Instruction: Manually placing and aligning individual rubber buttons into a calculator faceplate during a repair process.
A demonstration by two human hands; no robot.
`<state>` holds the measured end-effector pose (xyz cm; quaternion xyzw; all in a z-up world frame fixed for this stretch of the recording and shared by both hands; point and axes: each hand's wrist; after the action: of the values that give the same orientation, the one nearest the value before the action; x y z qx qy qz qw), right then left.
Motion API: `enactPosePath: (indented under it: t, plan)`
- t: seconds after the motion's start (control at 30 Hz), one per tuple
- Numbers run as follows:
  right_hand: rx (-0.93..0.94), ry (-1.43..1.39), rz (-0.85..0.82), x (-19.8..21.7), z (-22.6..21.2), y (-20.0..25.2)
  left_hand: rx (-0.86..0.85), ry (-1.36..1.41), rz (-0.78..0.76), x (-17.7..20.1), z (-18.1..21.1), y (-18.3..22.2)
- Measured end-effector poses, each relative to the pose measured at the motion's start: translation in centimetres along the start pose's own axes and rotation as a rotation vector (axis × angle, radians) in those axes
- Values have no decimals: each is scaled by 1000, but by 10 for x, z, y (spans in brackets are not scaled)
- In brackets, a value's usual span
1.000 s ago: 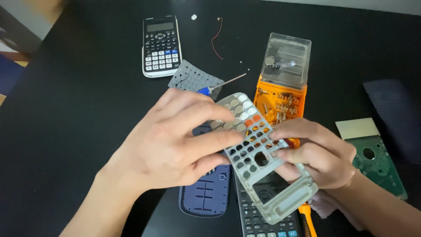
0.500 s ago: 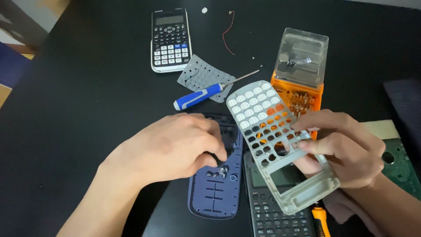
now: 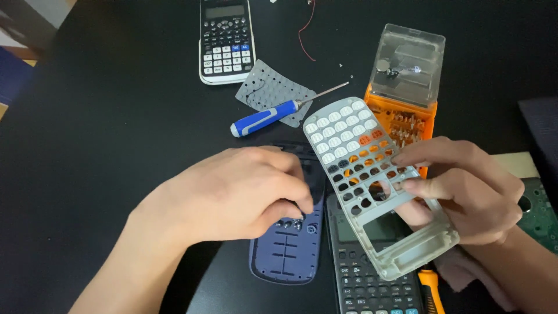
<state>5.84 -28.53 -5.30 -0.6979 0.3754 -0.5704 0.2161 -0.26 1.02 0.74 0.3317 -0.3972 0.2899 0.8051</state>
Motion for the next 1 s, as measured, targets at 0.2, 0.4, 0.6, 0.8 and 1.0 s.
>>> enactPosePath:
  t: [0.2, 0.4, 0.6, 0.8, 1.0]
  plan:
    - [-17, 17, -8, 1, -3, -3, -148, -79, 28, -14, -6, -5]
    - [14, -3, 10, -2, -5, -8, -104, -73, -29, -12, 1, 0]
    - [-9, 19, 14, 0, -4, -11, 18, -60, -160, -4, 9, -4]
    - [-17, 30, 21, 0, -3, -8, 99, -54, -246, -3, 13, -6]
    - [-31, 27, 31, -2, -3, -6, -7, 3, -60, -3, 8, -1]
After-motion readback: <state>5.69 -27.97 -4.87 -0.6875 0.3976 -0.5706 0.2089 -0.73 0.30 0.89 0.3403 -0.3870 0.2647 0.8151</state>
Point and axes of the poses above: each hand's wrist, its own y-axis away from the middle knuckle, its own x-axis out of the back of the hand, z = x × y, and after that the axes turned 6 degrees about -z, right-handed
